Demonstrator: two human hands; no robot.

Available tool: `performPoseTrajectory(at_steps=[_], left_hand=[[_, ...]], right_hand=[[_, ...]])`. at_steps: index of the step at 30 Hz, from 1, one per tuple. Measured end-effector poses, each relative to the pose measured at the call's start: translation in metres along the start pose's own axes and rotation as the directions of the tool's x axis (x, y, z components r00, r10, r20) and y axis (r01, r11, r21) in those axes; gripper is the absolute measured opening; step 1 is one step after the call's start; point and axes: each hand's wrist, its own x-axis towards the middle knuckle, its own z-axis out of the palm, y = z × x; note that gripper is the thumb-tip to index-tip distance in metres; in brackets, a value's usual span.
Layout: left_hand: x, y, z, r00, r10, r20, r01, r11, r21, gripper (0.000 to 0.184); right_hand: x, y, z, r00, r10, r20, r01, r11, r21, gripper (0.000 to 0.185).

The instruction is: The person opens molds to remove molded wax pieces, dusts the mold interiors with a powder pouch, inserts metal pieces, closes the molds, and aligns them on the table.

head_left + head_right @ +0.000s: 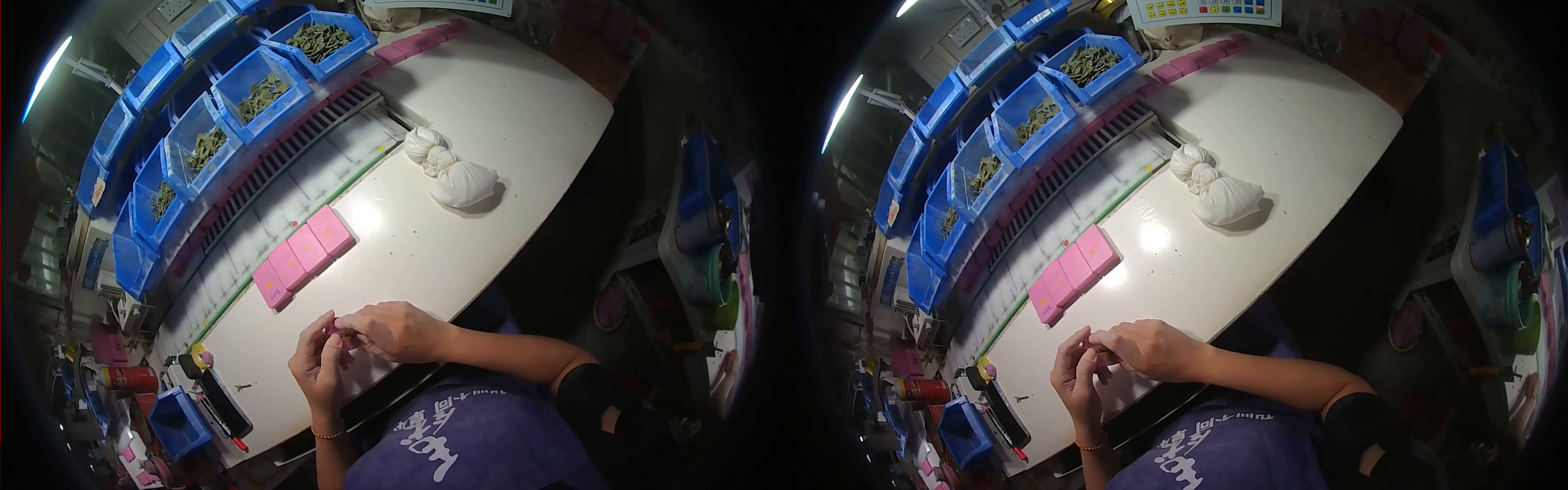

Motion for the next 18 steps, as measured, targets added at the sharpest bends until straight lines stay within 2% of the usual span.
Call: performPoseTrajectory(at_steps=[8, 10, 11, 13, 18], left_hand=[[0.000, -0.001, -0.001, 1.000, -0.007, 0.000, 0.007, 1.000, -0.002, 0.029], [0.000, -0.001, 0.000, 1.000, 0.000, -0.022, 0.000, 1.000, 0.029, 0.029], [0.000, -0.001, 0.000, 1.000, 0.001, -0.023, 0.000, 1.000, 0.029, 0.029], [0.000, 0.000, 0.000, 1.000, 0.001, -0.015, 0.000, 1.000, 0.028, 0.029], [0.000, -0.003, 0.002, 1.000, 0.006, 0.025, -0.006, 1.000, 0.026, 0.029]], right_hand=[[-0.001, -0.002, -0.001, 1.000, 0.025, -0.002, -0.025, 0.999, 0.046, 0.043], [-0.002, -0.007, -0.007, 0.978, 0.207, -0.006, -0.203, 0.962, 0.185, 0.050], [-0.003, -0.010, -0.010, 0.978, 0.207, -0.006, -0.202, 0.962, 0.186, 0.050], [-0.004, -0.013, -0.014, 0.952, 0.302, 0.045, -0.302, 0.908, 0.291, 0.052], [-0.007, -0.015, -0.010, 0.956, 0.293, 0.003, -0.280, 0.910, 0.305, 0.050]])
